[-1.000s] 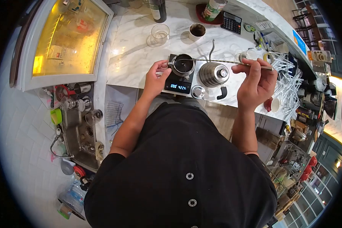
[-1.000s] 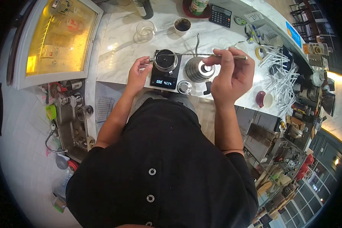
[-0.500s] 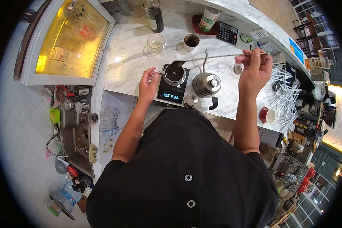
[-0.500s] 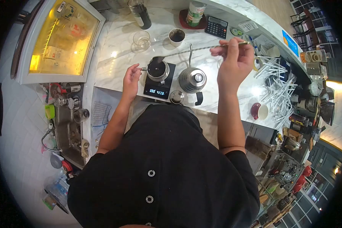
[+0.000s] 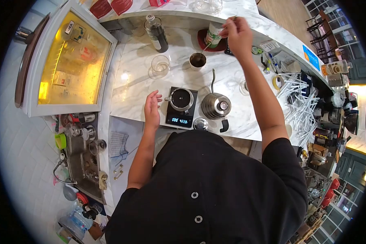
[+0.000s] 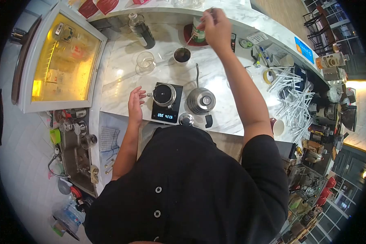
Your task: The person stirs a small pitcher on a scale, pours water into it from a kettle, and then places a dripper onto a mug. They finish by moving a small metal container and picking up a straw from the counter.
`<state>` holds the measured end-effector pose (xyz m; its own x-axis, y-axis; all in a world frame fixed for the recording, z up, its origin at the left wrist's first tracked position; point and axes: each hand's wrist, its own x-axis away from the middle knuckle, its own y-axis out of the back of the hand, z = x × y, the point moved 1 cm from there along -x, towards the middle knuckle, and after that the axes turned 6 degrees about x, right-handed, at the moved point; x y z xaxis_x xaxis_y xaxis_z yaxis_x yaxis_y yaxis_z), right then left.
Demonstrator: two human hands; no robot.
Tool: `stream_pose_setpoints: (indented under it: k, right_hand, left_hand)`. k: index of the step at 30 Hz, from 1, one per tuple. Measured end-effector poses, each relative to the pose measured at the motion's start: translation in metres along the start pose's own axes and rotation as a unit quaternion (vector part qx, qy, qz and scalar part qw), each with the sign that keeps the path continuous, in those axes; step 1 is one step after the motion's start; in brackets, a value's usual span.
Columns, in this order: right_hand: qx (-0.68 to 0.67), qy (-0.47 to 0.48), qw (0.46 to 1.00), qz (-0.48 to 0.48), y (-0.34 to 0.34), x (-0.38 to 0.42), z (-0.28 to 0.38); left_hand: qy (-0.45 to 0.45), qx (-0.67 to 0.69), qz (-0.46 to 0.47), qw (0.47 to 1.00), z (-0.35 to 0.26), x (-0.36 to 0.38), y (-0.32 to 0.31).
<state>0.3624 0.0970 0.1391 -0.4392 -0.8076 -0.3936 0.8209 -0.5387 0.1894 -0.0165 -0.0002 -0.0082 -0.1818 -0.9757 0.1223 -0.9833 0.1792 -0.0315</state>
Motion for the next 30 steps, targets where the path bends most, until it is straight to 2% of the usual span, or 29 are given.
stream_pose_setpoints:
  k: [7,13,18,20,30]
  right_hand:
    - [0.056,-0.051,0.995,0.064,-0.04,0.004,-0.048]
    - [0.049,-0.132,0.987,0.079,-0.047,-0.012,-0.069]
    - [0.052,-0.136,0.985,0.089,-0.058,-0.015,-0.088]
    - [0.048,-0.166,0.98,0.095,-0.06,-0.017,-0.093]
    - [0.082,-0.146,0.98,0.106,-0.058,-0.019,-0.1]
  left_hand:
    - [0.023,-0.008,-0.01,1.0,0.015,0.005,0.001]
    - [0.033,-0.034,-0.014,0.999,0.015,0.006,0.003]
    - [0.033,-0.039,-0.02,0.999,0.015,0.007,0.0]
    - [0.034,-0.038,-0.022,0.998,0.015,0.008,-0.001]
    - [0.042,-0.033,-0.031,0.998,0.015,0.01,0.0]
